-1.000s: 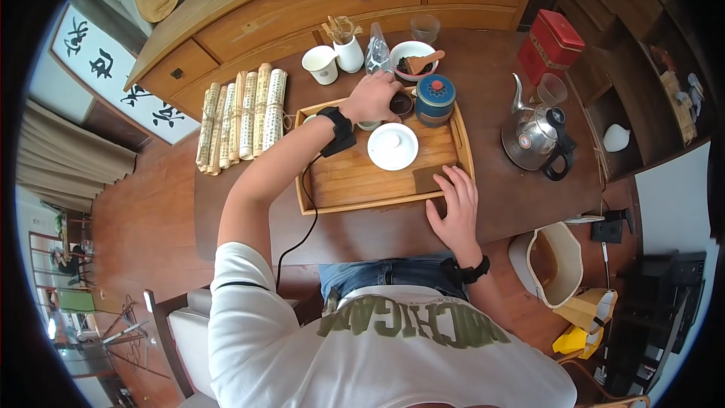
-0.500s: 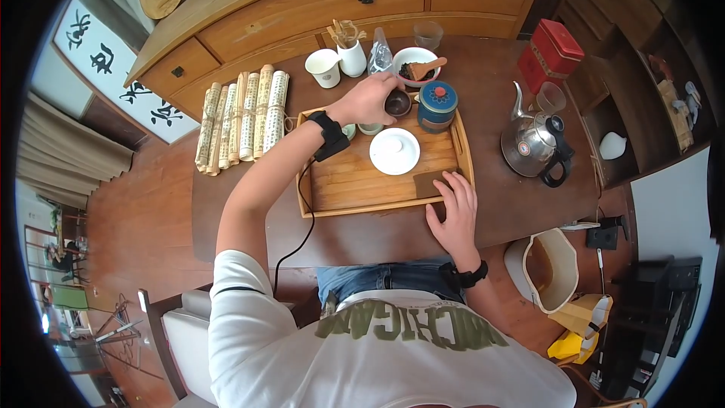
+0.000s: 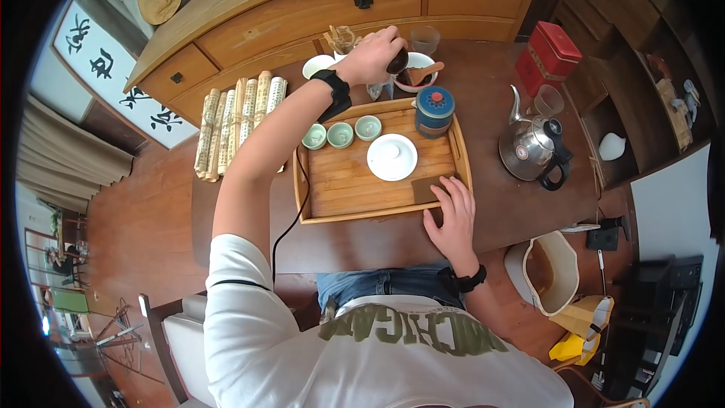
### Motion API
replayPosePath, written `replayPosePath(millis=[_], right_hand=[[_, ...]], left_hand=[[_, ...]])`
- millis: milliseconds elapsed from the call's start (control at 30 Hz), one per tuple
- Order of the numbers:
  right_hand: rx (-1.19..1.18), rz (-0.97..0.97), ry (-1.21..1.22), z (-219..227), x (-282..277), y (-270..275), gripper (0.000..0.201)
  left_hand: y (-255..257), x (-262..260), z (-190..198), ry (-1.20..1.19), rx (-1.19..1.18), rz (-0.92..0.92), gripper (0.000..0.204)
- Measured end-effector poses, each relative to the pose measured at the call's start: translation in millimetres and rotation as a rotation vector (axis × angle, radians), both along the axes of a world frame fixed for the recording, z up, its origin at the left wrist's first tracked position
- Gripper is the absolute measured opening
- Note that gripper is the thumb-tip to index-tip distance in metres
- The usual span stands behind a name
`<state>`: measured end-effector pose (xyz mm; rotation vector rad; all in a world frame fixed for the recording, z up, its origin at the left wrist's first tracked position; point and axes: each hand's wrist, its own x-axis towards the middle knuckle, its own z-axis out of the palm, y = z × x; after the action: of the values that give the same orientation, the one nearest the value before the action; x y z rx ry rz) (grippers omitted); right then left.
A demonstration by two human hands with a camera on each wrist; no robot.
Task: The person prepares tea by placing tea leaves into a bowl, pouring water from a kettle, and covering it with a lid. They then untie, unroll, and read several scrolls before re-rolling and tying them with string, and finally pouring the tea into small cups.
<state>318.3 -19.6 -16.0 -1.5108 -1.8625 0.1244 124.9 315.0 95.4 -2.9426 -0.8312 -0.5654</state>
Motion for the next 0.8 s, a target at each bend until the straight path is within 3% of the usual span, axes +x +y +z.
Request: replayPosePath(millis=[433, 533, 633, 733, 800], right_hand=[[0.035, 0.000, -0.002, -4, 1, 1, 0.049], [0.030, 0.000, 0.000, -3, 2, 1, 0.049], [0.029, 0.001, 0.005, -4, 1, 0, 0.048], [0.022, 0.001, 0.008, -3, 2, 0, 0.048], [0.015, -0.002, 0.009, -3, 0, 0, 0.048]], left_hand=[[2, 36, -1, 0.511, 0.784, -0.161, 0.034], [3, 36, -6, 0.486, 0.857, -0.233, 0.035], [-5, 36, -6, 0.645, 0.790, -0.227, 0.036], [-6, 35, 1, 0.546, 0.824, -0.112, 0.038], [-7, 34, 3, 0.547, 0.864, -0.164, 0.039]])
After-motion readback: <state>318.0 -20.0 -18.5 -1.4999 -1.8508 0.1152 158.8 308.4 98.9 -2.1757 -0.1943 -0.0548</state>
